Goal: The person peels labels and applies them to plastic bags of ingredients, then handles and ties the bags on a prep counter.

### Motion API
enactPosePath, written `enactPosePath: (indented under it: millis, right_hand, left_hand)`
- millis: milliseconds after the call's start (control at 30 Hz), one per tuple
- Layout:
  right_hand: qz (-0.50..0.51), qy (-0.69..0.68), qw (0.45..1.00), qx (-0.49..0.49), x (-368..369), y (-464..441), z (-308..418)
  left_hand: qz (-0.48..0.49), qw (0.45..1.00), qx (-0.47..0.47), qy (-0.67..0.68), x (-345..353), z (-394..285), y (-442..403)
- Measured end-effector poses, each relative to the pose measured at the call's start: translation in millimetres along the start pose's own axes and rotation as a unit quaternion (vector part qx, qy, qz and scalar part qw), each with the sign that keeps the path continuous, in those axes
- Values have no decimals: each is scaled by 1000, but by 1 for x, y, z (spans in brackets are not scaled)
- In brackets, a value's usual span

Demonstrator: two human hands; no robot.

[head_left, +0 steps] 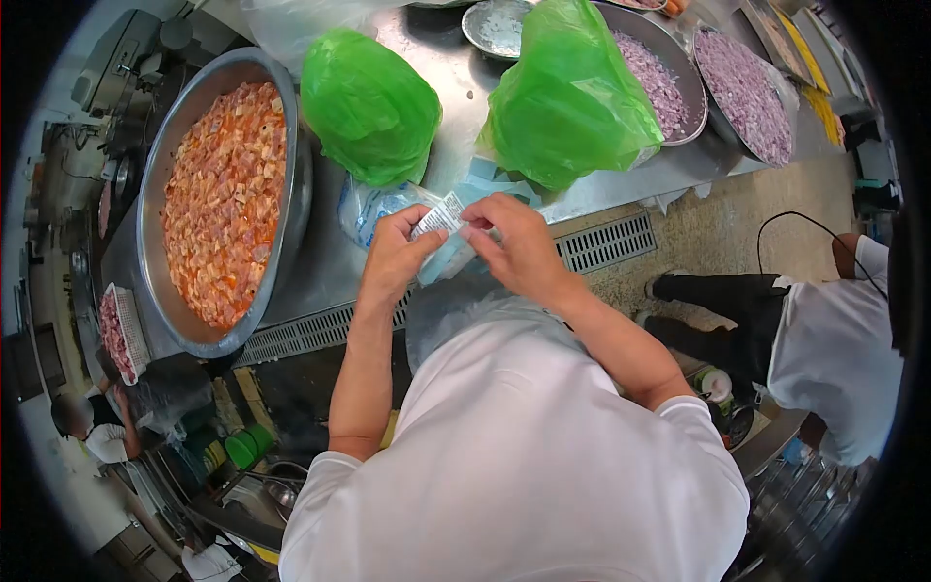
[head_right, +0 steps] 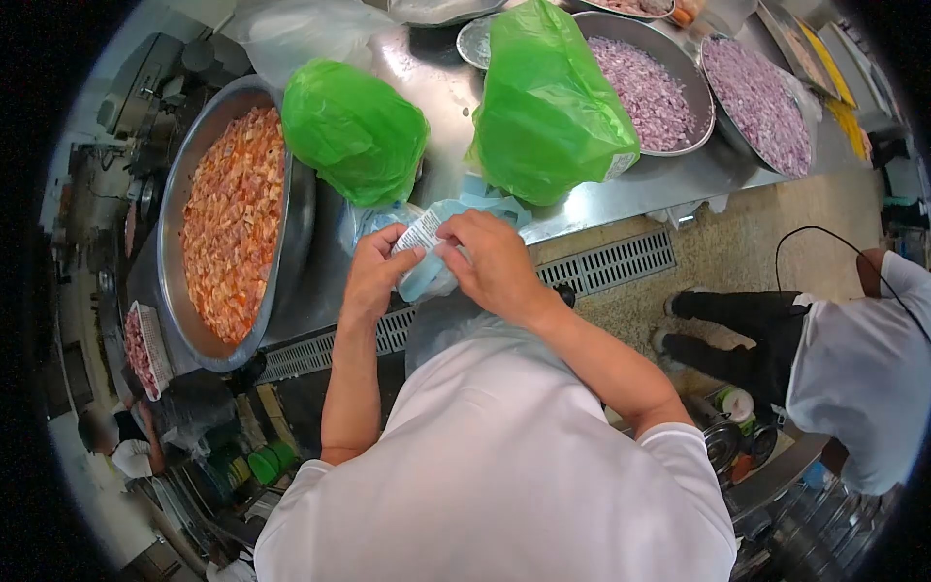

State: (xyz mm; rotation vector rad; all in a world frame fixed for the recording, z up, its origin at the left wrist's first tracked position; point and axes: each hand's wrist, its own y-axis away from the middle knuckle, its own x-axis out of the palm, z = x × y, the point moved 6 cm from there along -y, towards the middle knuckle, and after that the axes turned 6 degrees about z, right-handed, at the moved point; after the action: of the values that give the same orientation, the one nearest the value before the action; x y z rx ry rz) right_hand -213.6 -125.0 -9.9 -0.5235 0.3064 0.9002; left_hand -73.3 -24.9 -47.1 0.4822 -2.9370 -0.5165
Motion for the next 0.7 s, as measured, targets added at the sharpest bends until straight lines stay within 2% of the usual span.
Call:
enactPosePath:
  millis: [233,533,700]
  right_hand:
    - [52,9,999,4,12,-10,5]
    - [79,33,996,-29,15,-23,24]
    - [94,53,993,-52,22,-26,30]
  left_hand:
    - [3,999,15,28,-4,-6,8]
    - [-40,989,76,-121,-16,-30,21]
    - [-26,992,82,-92,-20,-27,21]
